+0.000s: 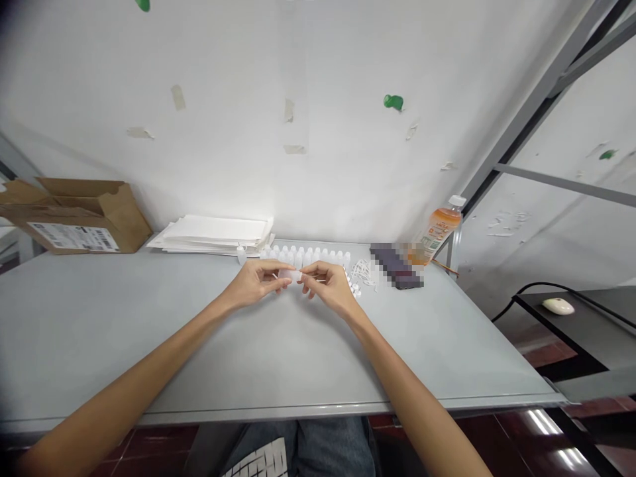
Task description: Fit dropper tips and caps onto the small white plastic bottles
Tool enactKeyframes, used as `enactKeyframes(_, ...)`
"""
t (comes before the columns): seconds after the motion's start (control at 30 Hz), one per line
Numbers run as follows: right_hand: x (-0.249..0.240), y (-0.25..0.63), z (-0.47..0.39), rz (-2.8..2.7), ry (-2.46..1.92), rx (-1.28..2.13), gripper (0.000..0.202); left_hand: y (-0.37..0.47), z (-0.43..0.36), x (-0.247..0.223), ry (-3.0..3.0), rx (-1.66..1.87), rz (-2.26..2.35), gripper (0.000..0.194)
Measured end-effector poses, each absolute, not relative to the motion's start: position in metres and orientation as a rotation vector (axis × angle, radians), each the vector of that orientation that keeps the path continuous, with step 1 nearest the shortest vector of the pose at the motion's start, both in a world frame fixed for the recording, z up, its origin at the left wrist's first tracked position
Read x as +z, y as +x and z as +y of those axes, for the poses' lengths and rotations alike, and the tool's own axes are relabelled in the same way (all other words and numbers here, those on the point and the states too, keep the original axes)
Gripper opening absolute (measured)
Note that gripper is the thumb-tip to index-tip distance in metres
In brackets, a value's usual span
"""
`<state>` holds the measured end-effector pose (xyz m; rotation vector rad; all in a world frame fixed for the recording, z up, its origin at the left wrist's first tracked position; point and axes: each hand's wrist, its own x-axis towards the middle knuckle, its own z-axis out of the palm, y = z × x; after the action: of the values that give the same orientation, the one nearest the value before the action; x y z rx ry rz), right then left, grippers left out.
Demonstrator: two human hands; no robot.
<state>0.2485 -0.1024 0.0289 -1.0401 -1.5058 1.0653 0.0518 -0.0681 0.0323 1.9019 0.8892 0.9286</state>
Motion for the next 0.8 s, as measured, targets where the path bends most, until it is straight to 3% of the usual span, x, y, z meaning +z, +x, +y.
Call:
enactKeyframes(0.23, 0.028, 0.249, -0.103, -1.681, -1.168, 0.878, 0.022, 0.055, -0.071, 0.023, 2.342, 0.873, 0.906, 0.025)
enactKeyframes(0.57, 0.039, 0.265, -0.097, -1.469, -1.22, 0.761, 0.036, 0.058, -0.07, 0.022, 2.114, 0.897, 0.976, 0.044)
enactKeyframes(0.8, 0.044, 0.313, -0.085, -1.45, -1.449, 0.379, 0.023, 0.056, -0.067, 0.02, 2.108, 0.922, 1.019, 0.043)
